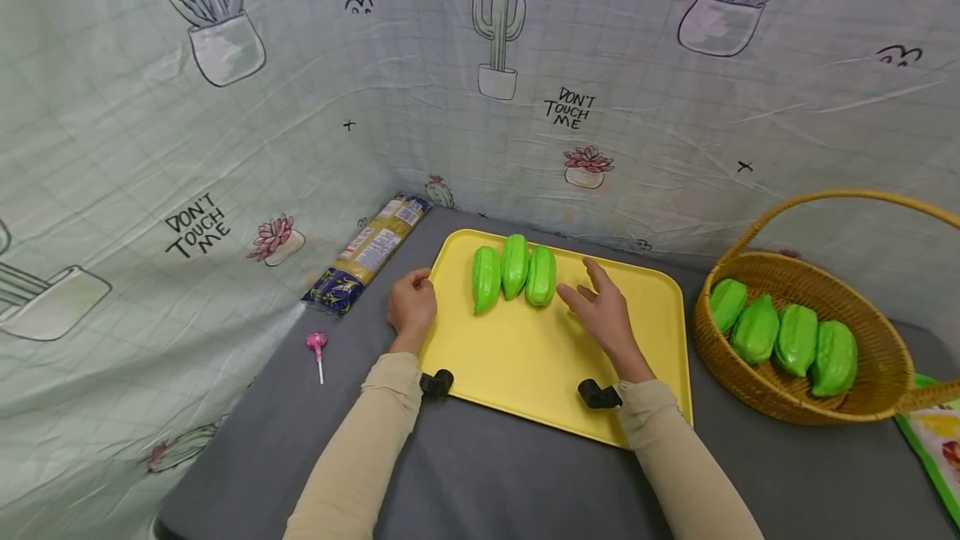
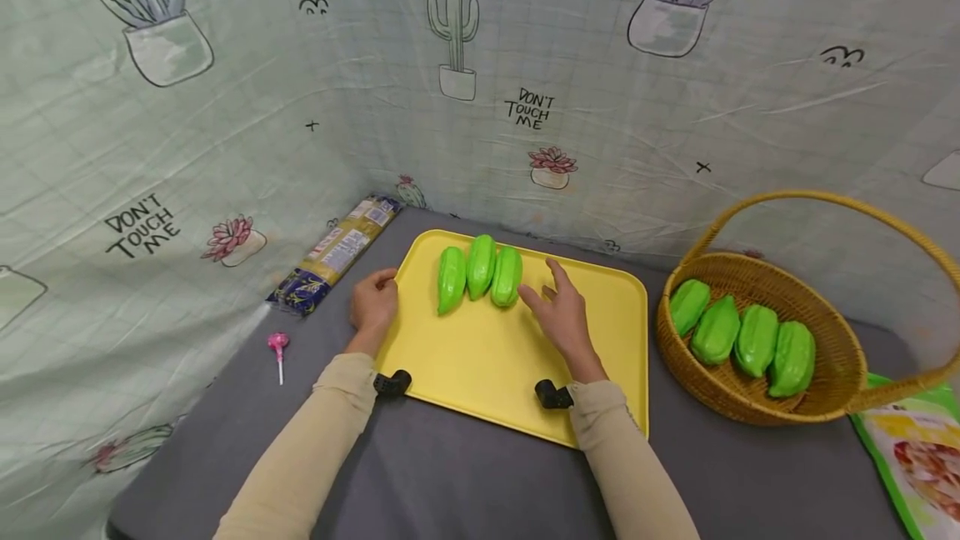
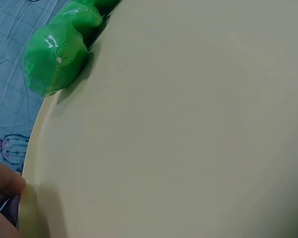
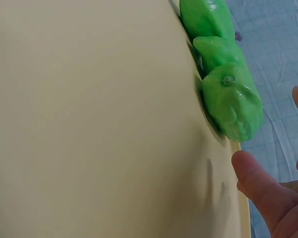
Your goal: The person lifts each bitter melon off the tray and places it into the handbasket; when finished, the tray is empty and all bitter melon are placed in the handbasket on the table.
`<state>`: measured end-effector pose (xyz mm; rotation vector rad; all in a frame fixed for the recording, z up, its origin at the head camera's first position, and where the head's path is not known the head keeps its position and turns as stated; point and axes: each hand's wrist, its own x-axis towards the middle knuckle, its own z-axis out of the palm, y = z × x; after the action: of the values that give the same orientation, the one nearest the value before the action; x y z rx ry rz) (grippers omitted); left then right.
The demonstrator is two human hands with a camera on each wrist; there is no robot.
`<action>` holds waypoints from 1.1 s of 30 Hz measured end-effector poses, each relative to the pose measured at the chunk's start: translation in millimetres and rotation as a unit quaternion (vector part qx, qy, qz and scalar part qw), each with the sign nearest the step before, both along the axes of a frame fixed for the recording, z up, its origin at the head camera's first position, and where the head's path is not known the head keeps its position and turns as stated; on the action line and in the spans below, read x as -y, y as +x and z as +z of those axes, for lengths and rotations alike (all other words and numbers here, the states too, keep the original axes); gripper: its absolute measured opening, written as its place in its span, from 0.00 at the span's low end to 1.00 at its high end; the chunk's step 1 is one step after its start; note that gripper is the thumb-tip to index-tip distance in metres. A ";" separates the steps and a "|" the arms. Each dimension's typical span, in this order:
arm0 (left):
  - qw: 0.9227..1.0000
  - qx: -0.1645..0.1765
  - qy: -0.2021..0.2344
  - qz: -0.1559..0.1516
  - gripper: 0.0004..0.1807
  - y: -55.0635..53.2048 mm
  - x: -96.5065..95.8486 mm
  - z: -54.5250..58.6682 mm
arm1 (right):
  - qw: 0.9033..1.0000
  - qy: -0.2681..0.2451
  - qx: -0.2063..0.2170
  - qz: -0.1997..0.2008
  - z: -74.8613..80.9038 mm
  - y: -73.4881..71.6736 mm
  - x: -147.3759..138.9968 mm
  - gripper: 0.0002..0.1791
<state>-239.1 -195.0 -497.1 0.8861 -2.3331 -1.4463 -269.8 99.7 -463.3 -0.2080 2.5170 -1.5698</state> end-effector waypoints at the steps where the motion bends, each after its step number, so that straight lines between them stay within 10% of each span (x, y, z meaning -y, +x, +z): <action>1: 1.000 0.000 0.000 0.000 0.17 -0.1 -0.2 -0.1 | 1.000 0.002 0.000 0.001 -0.9 -0.9 1.2 0.48; 33: 1.000 0.001 -0.010 0.013 0.16 -4.3 -0.5 -4.8 | 0.998 0.058 -0.033 0.014 -13.3 -19.7 29.3 0.45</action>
<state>-243.5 -194.5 -501.9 0.9089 -2.3243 -1.4103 -289.5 70.4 -476.6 -0.2843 2.6326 -1.4246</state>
